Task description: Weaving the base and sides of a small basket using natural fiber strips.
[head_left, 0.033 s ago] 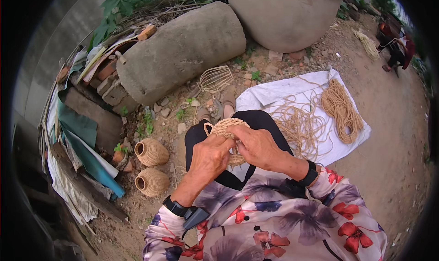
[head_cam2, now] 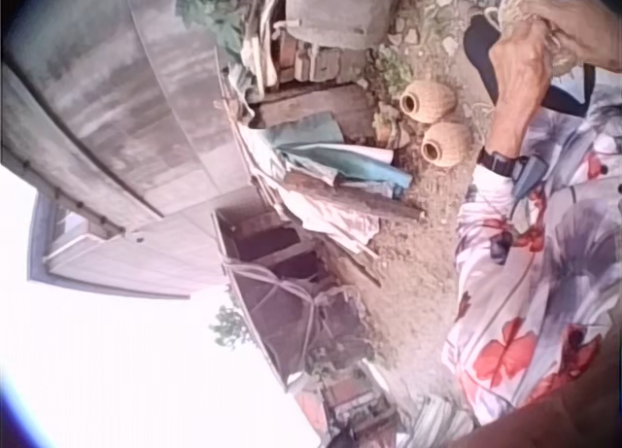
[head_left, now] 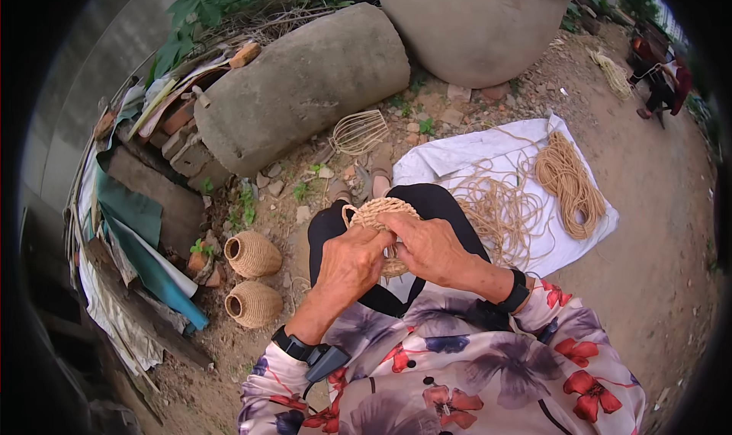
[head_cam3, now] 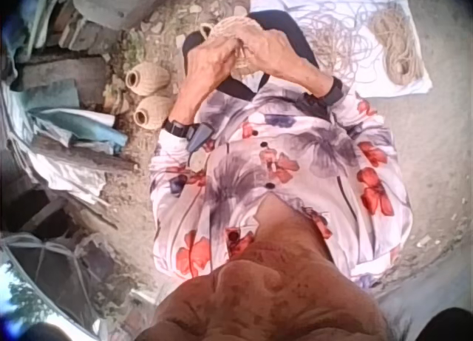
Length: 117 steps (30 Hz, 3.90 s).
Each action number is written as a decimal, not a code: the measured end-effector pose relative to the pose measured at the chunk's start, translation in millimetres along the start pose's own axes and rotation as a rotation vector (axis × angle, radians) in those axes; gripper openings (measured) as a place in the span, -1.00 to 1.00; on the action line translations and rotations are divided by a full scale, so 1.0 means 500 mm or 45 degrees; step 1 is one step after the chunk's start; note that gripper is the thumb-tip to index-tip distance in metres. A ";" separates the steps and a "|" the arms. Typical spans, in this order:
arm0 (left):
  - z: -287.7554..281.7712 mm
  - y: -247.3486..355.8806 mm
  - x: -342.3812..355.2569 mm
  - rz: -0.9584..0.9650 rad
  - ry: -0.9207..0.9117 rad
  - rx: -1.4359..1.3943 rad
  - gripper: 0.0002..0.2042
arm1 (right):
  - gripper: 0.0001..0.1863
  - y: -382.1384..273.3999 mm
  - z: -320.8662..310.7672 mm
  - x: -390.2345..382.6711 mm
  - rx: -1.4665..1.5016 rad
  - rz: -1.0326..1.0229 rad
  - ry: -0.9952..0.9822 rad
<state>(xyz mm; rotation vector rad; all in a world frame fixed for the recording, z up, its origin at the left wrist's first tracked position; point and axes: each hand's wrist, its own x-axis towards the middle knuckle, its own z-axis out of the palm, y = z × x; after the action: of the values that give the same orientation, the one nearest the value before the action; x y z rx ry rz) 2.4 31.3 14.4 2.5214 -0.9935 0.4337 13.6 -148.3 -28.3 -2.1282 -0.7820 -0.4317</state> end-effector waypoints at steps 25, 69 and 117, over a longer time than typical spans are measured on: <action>0.051 -0.004 -0.084 -0.126 0.152 0.023 -0.58 | -0.66 0.050 -0.093 -0.090 1.848 0.859 -0.293; 0.109 0.000 -0.063 0.196 0.334 0.201 -0.64 | -0.69 0.063 -0.084 -0.079 -0.284 -0.085 -0.213; 0.102 0.013 -0.036 0.072 0.341 0.053 -0.73 | -0.68 0.219 -0.207 -0.280 0.189 1.027 -0.098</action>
<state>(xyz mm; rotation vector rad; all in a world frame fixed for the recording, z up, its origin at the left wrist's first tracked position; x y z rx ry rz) -7.7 13.7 -36.3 2.3938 -0.9605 0.7927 -22.7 -336.3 -103.5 -2.1187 0.0465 0.1359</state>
